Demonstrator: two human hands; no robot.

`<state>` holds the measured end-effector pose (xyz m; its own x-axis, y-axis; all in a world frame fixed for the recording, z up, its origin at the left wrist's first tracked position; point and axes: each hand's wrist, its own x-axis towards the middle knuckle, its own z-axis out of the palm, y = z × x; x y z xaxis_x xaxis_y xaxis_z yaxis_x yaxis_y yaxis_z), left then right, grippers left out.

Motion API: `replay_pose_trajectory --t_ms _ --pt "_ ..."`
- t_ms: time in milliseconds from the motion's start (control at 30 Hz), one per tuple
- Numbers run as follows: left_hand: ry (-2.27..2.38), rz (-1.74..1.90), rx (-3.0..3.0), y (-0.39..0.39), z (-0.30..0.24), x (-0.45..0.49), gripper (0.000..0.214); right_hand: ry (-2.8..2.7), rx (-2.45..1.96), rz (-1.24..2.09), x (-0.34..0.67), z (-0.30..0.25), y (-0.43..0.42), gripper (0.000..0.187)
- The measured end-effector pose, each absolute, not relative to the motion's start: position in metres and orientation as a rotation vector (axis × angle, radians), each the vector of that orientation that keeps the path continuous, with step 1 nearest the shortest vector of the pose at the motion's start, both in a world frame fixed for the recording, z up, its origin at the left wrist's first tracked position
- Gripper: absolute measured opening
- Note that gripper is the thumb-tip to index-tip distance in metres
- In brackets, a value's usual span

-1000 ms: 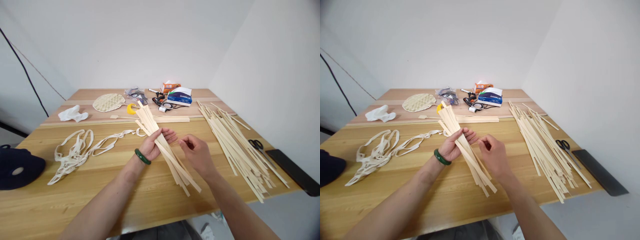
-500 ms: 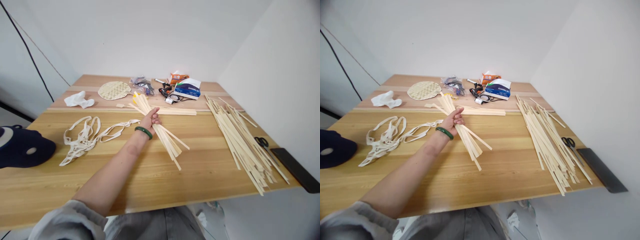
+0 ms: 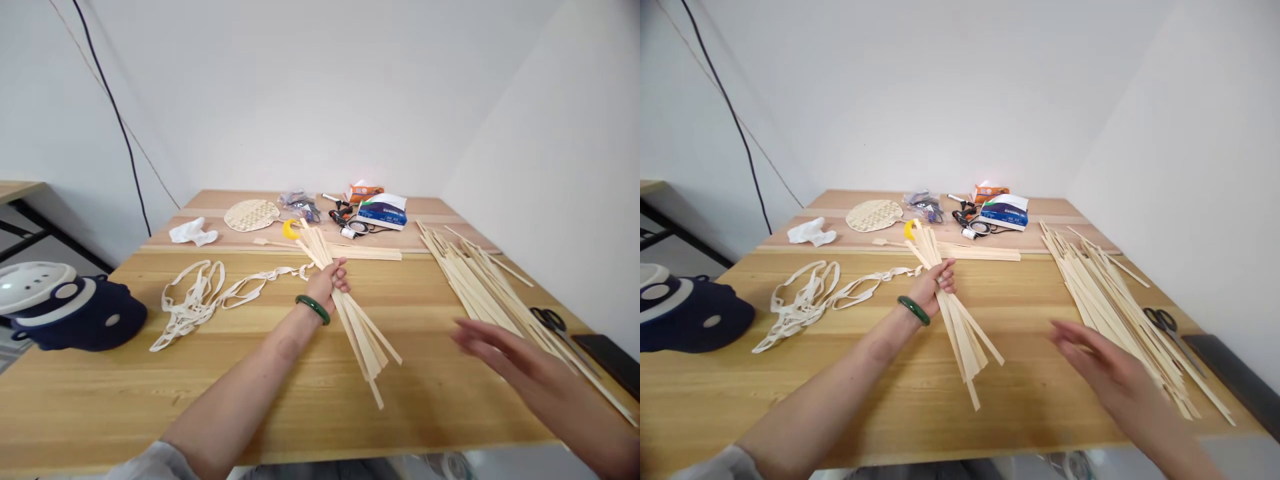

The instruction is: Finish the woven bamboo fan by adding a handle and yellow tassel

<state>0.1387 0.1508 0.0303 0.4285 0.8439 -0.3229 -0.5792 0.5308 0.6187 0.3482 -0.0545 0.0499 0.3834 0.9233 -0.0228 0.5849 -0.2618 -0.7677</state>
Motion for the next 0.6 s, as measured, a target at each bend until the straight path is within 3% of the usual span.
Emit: replay_pose_trajectory --t_ms 100,233,367,600 --pt "0.657 0.949 0.499 0.143 0.04 0.137 0.009 -1.267 -1.61 1.067 0.306 0.049 0.013 0.069" --pt "0.55 1.074 0.72 0.137 0.068 0.134 0.018 -1.431 -1.226 1.135 0.259 0.051 0.065 0.083" --pt "0.421 1.154 1.103 0.122 0.089 0.143 0.028 -1.535 -1.051 1.025 0.261 0.058 0.064 0.087" --pt "0.527 1.052 1.272 0.098 0.059 0.163 0.015 -1.44 -1.059 1.007 0.29 0.035 0.041 0.086"
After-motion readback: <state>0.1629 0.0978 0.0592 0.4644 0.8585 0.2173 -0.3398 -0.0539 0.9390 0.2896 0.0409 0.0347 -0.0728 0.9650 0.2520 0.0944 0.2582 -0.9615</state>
